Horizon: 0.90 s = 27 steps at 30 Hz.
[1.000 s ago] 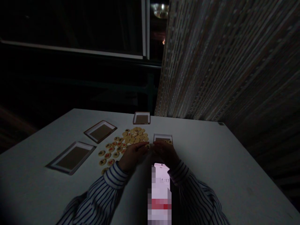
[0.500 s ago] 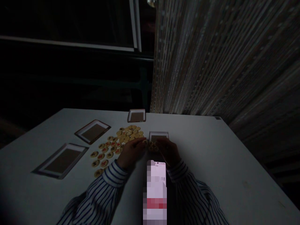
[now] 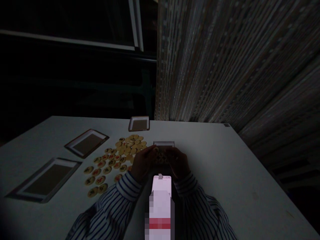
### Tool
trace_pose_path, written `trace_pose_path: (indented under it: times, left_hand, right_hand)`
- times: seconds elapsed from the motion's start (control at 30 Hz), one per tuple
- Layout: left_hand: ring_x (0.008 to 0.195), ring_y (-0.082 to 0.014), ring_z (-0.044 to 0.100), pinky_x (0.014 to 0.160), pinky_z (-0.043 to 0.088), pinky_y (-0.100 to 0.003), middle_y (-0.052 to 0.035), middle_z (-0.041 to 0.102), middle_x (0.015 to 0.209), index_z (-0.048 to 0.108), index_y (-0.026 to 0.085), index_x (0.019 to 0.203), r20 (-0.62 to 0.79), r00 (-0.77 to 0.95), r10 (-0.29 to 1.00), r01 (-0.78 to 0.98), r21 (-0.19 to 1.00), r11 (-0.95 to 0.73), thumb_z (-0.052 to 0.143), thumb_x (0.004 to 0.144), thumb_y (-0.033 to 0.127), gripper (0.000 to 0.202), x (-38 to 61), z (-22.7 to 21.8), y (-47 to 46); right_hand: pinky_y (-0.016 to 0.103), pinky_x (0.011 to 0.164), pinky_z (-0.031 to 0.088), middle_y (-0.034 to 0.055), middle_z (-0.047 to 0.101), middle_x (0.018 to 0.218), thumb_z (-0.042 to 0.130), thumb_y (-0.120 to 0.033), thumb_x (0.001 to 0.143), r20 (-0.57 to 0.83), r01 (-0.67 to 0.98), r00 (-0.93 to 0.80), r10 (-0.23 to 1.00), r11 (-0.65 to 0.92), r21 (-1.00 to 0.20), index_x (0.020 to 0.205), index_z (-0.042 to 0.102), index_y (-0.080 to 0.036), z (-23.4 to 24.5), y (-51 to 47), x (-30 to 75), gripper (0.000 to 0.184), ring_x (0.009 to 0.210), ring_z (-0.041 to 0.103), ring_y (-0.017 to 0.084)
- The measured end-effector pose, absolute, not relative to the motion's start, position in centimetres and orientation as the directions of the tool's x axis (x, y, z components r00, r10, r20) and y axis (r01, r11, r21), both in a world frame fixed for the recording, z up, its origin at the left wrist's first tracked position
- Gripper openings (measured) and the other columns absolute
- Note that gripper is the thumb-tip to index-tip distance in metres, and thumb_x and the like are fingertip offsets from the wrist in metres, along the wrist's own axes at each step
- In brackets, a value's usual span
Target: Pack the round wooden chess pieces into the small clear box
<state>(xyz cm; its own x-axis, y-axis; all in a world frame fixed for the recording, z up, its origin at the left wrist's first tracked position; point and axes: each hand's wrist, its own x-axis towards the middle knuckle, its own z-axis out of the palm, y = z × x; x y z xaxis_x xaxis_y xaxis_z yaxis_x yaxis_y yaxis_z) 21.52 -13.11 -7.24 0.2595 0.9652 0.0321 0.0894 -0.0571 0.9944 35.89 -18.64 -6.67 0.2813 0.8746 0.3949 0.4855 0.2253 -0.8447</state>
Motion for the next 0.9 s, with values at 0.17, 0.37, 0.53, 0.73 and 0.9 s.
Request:
trace_pose_path:
  times: [0.17,0.37,0.53,0.73,0.9]
  left_hand:
    - [0.090,-0.0199,0.057,0.080,0.046,-0.032,-0.0066,0.064,0.097,0.060,0.016,0.101,0.021,0.272,0.962,0.089,0.995,-0.047,0.056,0.073,0.034,0.034,21.5,-8.0,-13.1]
    - [0.091,-0.0197,0.057,0.081,0.046,-0.033,-0.0064,0.063,0.099,0.059,0.018,0.102,0.098,0.228,0.969,0.135,0.982,-0.131,0.054,0.074,0.035,0.033,21.4,-8.3,-12.9]
    - [0.089,-0.0188,0.059,0.080,0.047,-0.033,-0.0068,0.064,0.097,0.061,0.017,0.100,0.160,0.179,0.971,0.155,0.970,-0.189,0.051,0.076,0.035,0.032,21.3,-8.8,-12.6]
    - [0.087,-0.0182,0.059,0.078,0.048,-0.031,-0.0059,0.064,0.094,0.062,0.019,0.098,0.165,0.149,0.975,0.124,0.975,-0.184,0.051,0.075,0.036,0.030,21.5,-8.9,-12.8]
    - [0.089,-0.0180,0.059,0.079,0.047,-0.030,-0.0060,0.065,0.095,0.063,0.017,0.095,0.102,0.145,0.984,0.085,0.990,-0.115,0.051,0.075,0.036,0.030,21.5,-8.0,-13.1]
  right_hand:
    - [0.029,0.066,0.049,0.0035,0.065,0.080,0.052,-0.026,0.076,0.402,0.489,0.229,0.886,0.253,-0.835,0.086,0.061,-0.019,-6.8,-17.8,36.3,0.015,0.073,0.059,0.015]
    - [0.030,0.072,0.048,0.0050,0.065,0.086,0.054,-0.027,0.075,0.389,0.510,0.033,0.920,0.320,-0.798,0.088,0.060,-0.018,-6.1,-15.4,36.4,0.017,0.080,0.059,0.016]
    - [0.029,0.070,0.049,0.0047,0.066,0.084,0.052,-0.030,0.076,0.362,0.517,-0.063,0.930,0.341,-0.785,0.090,0.060,-0.018,-5.6,-14.2,35.9,0.019,0.077,0.060,0.015]
    - [0.029,0.070,0.048,0.0046,0.066,0.081,0.054,-0.032,0.076,0.325,0.473,-0.087,0.942,0.326,-0.818,0.084,0.063,-0.017,-5.7,-14.0,35.8,0.020,0.076,0.061,0.015]
    - [0.029,0.070,0.049,0.0040,0.067,0.079,0.054,-0.033,0.075,0.307,0.423,-0.074,0.949,0.309,-0.852,0.082,0.064,-0.017,-5.8,-14.0,35.8,0.020,0.075,0.061,0.015]
